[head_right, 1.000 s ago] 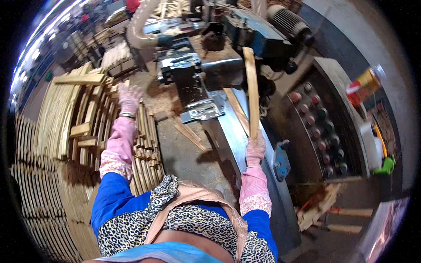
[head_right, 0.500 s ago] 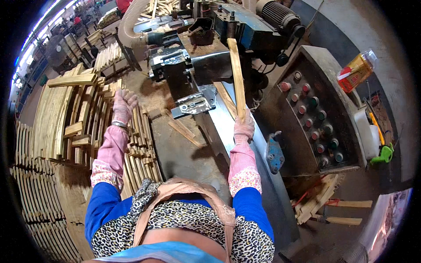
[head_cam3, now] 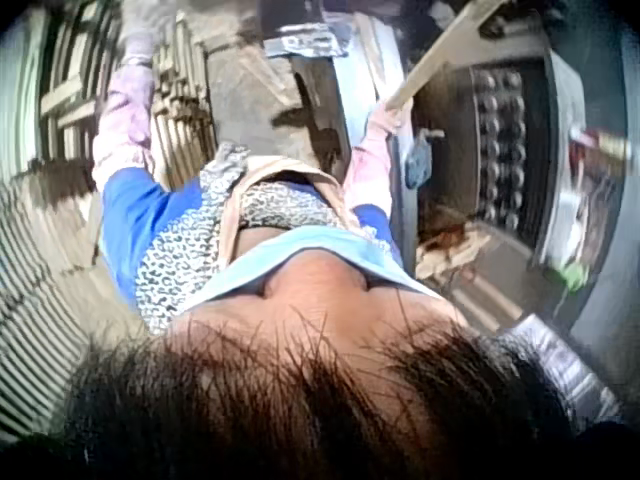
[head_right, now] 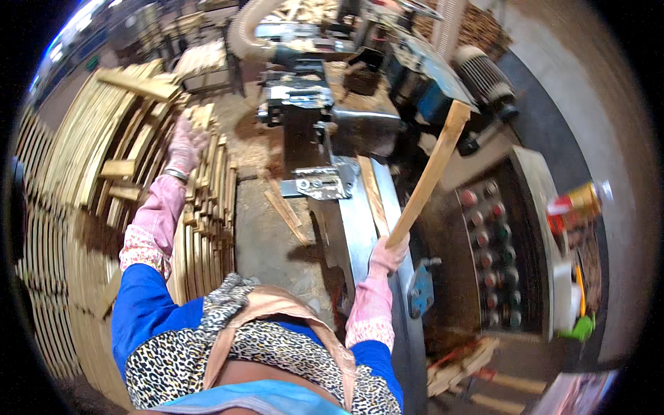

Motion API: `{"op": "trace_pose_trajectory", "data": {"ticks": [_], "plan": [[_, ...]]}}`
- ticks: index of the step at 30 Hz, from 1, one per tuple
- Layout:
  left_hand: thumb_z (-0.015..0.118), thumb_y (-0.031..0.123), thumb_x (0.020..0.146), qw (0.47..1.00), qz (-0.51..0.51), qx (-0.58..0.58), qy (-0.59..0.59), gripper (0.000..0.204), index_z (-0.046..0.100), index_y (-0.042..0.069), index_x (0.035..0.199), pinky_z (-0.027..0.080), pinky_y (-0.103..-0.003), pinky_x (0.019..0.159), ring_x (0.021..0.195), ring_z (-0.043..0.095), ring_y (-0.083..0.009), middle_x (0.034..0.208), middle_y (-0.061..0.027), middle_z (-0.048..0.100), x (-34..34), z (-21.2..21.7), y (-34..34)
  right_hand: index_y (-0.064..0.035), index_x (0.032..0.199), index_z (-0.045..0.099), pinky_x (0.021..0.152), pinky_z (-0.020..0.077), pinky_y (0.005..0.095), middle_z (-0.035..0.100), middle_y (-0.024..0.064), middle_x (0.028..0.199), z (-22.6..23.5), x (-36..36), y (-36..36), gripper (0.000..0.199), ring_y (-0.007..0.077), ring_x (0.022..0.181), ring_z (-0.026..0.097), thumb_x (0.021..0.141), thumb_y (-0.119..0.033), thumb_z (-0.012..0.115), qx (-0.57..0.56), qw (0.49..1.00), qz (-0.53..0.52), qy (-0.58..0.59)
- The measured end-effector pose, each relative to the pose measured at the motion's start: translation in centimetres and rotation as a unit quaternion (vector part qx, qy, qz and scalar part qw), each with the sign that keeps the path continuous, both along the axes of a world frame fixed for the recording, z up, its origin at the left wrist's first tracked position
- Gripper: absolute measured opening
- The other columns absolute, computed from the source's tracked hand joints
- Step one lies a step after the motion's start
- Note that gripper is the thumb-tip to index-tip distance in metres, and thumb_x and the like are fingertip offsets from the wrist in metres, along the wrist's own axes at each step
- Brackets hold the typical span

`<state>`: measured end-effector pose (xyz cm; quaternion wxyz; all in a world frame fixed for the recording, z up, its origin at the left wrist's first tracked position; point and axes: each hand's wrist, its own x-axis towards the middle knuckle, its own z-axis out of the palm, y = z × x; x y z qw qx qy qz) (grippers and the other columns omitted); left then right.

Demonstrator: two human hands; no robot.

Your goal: The person takes wooden planks from a stack and feeds them one by one into an industrial woodworking machine, then sets the processed planks aside.

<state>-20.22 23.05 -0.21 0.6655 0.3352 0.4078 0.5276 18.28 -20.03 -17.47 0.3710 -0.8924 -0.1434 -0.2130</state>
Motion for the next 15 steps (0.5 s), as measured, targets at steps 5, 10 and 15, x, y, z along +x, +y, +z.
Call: {"op": "trace_pose_trajectory", "data": {"ticks": [5,10,15], "plan": [[0.052,0.067,0.099,0.998,0.007,-0.021,0.055,0.091,0.026,0.006,0.161,0.050,-0.049,0.106,0.126,0.059,-0.0417,0.143,-0.0285,0.055,0.7,2.0,-1.5,-0.0165,0.132,0.063,0.095,0.0531,0.0499,0.071,0.0179,0.115,-0.2,2.6,8.3,0.051,0.0398,0.110,0.066,0.085,-0.032,0.074,-0.018,0.999,-0.005,0.038],[0.049,0.073,0.096,0.997,0.067,0.003,-0.037,0.090,0.032,0.007,0.155,0.050,-0.055,0.103,0.123,0.059,-0.0440,0.144,-0.0278,0.051,-1.2,2.6,2.7,-0.0166,0.144,0.055,0.100,0.0502,0.0455,0.066,0.0199,0.132,3.3,1.4,10.4,0.066,0.0400,0.118,0.064,0.085,-0.031,0.080,0.055,0.984,0.111,0.130],[0.064,0.071,0.090,0.988,0.095,0.004,-0.123,0.079,0.045,0.013,0.141,0.057,-0.051,0.089,0.104,0.065,-0.0334,0.119,-0.0136,0.061,-2.4,3.1,8.4,-0.0226,0.148,0.051,0.091,0.0519,0.0542,0.070,0.0232,0.116,2.4,-4.5,-5.0,0.070,0.0446,0.106,0.066,0.085,-0.042,0.075,-0.167,0.977,0.035,0.128]]}}
